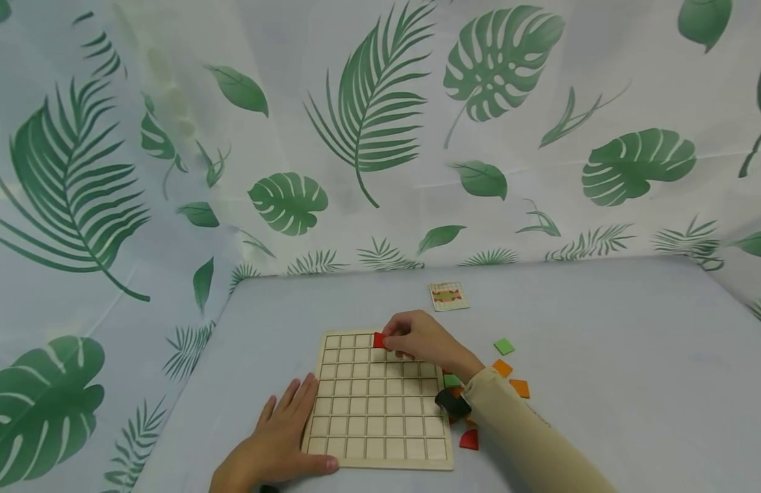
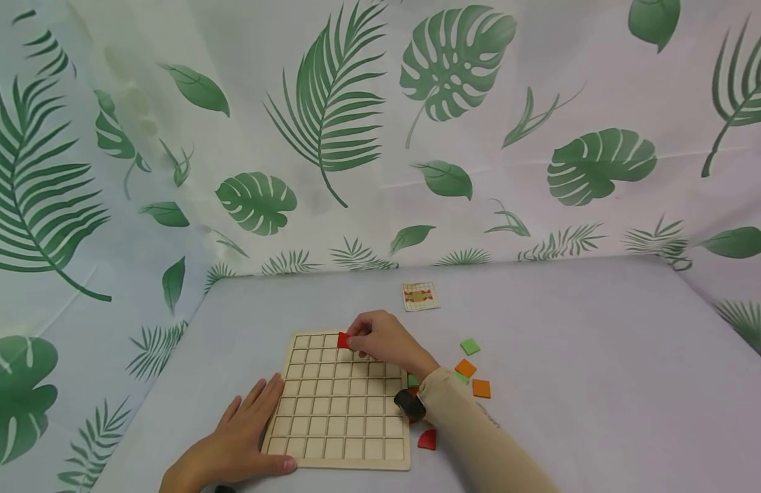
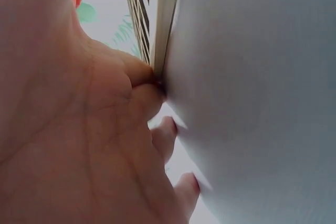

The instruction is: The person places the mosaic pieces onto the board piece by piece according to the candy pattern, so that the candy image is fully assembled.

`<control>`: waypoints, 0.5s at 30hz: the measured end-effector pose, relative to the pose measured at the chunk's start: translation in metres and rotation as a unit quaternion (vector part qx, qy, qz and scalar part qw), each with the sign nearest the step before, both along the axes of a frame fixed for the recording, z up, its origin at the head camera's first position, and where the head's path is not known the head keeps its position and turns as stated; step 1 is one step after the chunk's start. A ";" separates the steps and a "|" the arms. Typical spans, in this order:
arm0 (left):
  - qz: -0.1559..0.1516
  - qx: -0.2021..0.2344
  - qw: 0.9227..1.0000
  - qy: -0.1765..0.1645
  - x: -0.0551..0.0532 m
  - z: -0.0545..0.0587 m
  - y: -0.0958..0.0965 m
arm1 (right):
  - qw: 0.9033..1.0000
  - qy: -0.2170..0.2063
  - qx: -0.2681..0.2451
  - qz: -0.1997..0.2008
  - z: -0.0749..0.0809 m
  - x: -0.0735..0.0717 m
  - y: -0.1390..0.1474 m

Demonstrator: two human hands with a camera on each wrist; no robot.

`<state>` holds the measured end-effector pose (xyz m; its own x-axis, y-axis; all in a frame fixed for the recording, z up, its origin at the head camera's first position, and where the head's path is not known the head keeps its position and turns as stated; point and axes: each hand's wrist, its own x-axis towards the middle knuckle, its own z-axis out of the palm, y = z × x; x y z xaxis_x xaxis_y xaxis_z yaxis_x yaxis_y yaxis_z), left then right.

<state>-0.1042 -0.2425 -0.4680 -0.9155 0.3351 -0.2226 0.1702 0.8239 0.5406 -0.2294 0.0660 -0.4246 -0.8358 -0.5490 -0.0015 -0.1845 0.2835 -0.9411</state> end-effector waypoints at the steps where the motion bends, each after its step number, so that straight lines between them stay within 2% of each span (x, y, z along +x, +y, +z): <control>1: 0.001 0.005 1.000 -0.010 0.000 0.003 0.000 | 1.000 0.002 -0.003 0.006 0.000 -0.001 -0.004; 4: 0.003 0.018 0.999 -0.044 0.000 0.015 0.000 | 1.000 0.001 -0.006 0.014 0.000 -0.002 -0.017; 6: 0.003 0.023 0.998 -0.055 0.001 0.020 0.000 | 1.000 0.000 -0.007 0.021 0.000 -0.003 -0.025; 15: -0.001 0.014 0.998 -0.055 0.002 0.024 0.001 | 0.999 0.006 -0.004 0.034 0.000 -0.007 -0.055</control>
<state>-0.1021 -0.2416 -0.4438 -0.8857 0.3442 -0.3115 0.1104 0.8080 0.5788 -0.2366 0.0112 -0.4245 -0.7971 -0.6037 0.0131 -0.2139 0.2620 -0.9411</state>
